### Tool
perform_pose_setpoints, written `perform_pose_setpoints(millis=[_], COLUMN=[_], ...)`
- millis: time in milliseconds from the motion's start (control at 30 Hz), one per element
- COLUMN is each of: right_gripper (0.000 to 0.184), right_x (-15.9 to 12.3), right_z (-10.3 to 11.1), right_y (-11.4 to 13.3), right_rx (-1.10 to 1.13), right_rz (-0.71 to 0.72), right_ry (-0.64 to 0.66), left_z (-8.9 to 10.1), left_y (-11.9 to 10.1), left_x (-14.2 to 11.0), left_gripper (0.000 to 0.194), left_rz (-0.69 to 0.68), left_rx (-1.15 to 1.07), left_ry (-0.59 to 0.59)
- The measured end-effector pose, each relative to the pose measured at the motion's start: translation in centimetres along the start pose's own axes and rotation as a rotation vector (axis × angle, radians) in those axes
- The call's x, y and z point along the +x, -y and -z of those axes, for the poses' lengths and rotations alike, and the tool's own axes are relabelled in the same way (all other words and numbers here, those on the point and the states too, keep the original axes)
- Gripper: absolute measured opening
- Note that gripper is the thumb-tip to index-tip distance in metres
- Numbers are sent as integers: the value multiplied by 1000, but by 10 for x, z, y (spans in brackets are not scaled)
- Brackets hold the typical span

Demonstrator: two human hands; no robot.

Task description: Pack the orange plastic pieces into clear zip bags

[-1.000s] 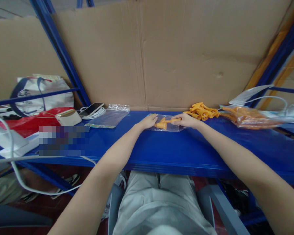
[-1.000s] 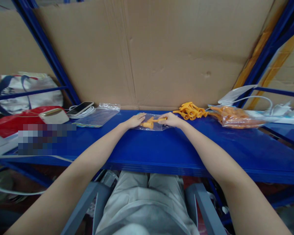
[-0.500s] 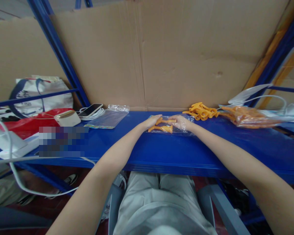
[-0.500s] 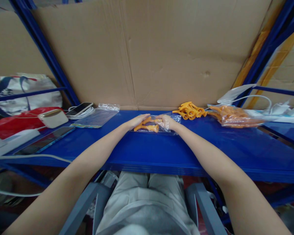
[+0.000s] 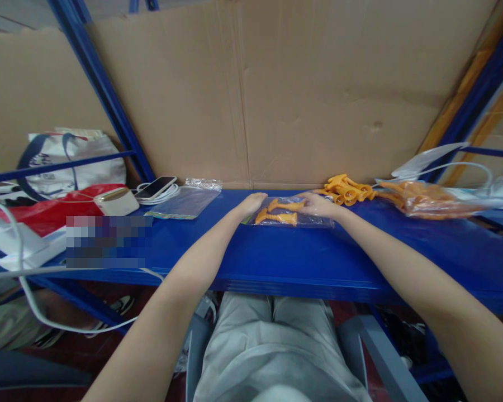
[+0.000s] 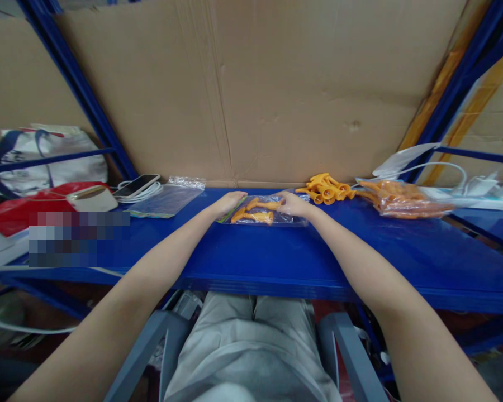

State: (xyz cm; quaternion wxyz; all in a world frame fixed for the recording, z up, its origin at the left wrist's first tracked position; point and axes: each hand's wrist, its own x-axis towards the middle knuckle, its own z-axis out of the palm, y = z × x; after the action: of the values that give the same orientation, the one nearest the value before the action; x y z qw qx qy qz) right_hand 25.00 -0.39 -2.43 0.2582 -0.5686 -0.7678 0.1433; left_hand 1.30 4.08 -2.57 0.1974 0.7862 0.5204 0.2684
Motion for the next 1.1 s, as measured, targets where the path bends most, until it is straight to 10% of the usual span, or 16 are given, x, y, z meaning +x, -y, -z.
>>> perform_pose_setpoints(millis=[367, 1100], right_gripper=[25, 8], right_x=[1, 9], right_z=[-21, -28], right_y=[9, -3], right_rx=[551, 527], right_rz=[-208, -27], right_ry=[-104, -60], left_z=[-3, 0], left_y=[5, 6], left_x=[2, 0], left_gripper=[42, 37], left_rz=[23, 35], left_rx=[-144, -171], left_ry=[-34, -70])
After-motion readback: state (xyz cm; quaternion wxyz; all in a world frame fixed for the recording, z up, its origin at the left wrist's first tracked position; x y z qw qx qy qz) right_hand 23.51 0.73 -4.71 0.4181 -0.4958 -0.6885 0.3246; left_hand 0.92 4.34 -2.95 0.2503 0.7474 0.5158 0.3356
